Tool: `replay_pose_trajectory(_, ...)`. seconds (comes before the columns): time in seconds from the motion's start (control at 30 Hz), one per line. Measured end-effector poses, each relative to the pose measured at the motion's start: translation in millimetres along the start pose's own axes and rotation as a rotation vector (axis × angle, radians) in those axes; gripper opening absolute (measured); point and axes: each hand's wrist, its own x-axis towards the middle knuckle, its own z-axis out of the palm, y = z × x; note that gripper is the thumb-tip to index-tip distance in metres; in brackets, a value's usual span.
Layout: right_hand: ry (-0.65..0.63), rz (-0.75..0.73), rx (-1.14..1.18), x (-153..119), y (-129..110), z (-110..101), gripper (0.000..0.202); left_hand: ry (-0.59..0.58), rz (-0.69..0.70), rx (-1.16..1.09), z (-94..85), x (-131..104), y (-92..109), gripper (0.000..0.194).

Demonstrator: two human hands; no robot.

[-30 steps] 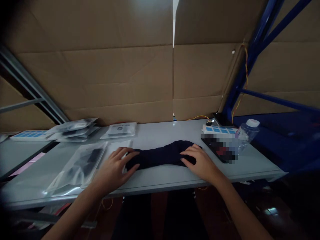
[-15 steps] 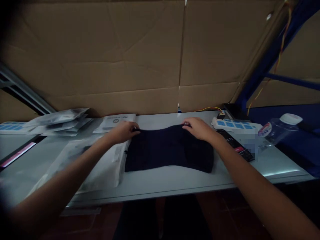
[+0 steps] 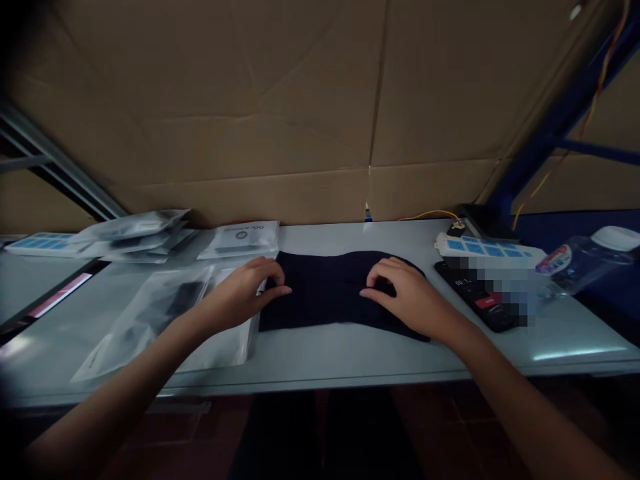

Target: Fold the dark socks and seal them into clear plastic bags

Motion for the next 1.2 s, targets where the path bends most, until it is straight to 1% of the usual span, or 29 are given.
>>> replay_pose_trajectory(0.07, 0.012, 0.034, 0.083, -22.8, -8.7, -4.1, 0.020, 0.087, 0.047, -0.026, -4.8, -25.0, 14.5, 0.016)
replay_pose_trajectory(0.13, -0.031, 0.042, 0.146, -52.3, -15.1, -1.9, 0.019, 0.106, 0.110, -0.017, -2.1, -57.8, 30.5, 0.015)
replay_pose_trajectory(0.23, -0.061, -0.031, 0.172, -92.7, -18.6, 12.9, 0.016, 0.100, 0.178, 0.054, 15.6, -103.5, 46.6, 0.005)
replay_pose_trajectory(0.27, -0.051, -0.057, 0.167, -101.7, -18.5, 18.6, 0.017, 0.118, 0.186, 0.077, 22.4, -114.1, 49.0, 0.009)
replay_pose_trajectory(0.33, -0.022, -0.093, 0.148, -111.9, -17.3, 27.9, 0.021, 0.162, 0.188, 0.103, 33.3, -126.2, 50.8, 0.018)
replay_pose_trajectory(0.4, -0.002, -0.138, 0.135, -114.3, -15.6, 32.8, 0.025, 0.194, 0.193, 0.106, 38.3, -128.8, 51.1, 0.018)
replay_pose_trajectory(0.47, 0.003, -0.195, 0.129, -113.2, -14.6, 33.5, 0.025, 0.204, 0.197, 0.095, 37.9, -126.7, 52.2, 0.018)
replay_pose_trajectory(0.53, 0.014, -0.235, 0.129, -109.7, -15.2, 29.9, 0.025, 0.210, 0.201, 0.062, 32.8, -123.2, 54.2, 0.018)
replay_pose_trajectory(0.6, 0.034, -0.216, 0.135, -101.4, -17.6, 21.9, 0.022, 0.213, 0.179, 0.010, 23.0, -117.3, 54.6, 0.018)
replay_pose_trajectory(0.67, 0.052, -0.153, 0.138, -85.5, -20.1, 10.9, 0.018, 0.230, 0.129, -0.057, 9.7, -105.5, 51.0, 0.016)
replay_pose_trajectory(0.73, 0.049, -0.077, 0.122, -62.8, -20.2, 1.7, 0.017, 0.246, 0.051, -0.124, -3.3, -85.4, 42.1, 0.014)
replay_pose_trajectory(0.8, 0.038, -0.014, 0.085, -37.4, -16.3, -0.9, 0.016, 0.217, -0.036, -0.159, -11.0, -59.4, 28.9, 0.014)
replay_pose_trajectory(0.87, 0.020, 0.010, 0.031, -14.5, -8.8, 3.3, 0.013, 0.122, -0.089, -0.107, -11.7, -32.9, 13.8, 0.014)
replay_pose_trajectory(0.93, 0.004, -0.021, -0.034, 4.6, 1.5, 8.7, 0.008, 0.003, -0.086, 0.001, -8.8, -9.8, -0.7, 0.014)
replay_pose_trajectory(1.0, 0.036, -0.070, -0.103, 21.6, 14.5, 9.1, 0.006, -0.064, -0.064, 0.080, -6.7, 10.1, -13.6, 0.017)
replay_pose_trajectory(1.07, 0.131, -0.063, -0.155, 39.0, 31.1, 3.9, 0.011, -0.030, -0.064, 0.093, -6.4, 29.7, -25.9, 0.024)
replay_pose_trajectory(1.13, 0.207, 0.015, -0.181, 56.8, 50.7, -1.6, 0.016, 0.039, -0.083, 0.110, -4.8, 50.6, -38.6, 0.032)
replay_pose_trajectory(1.17, 0.189, 0.069, -0.179, 65.2, 60.6, -2.9, 0.019, 0.047, -0.091, 0.132, -2.6, 61.1, -44.9, 0.034)
replay_pose_trajectory(1.2, 0.133, 0.120, -0.166, 72.7, 69.5, -3.1, 0.020, 0.031, -0.098, 0.156, 0.5, 70.9, -50.7, 0.034)
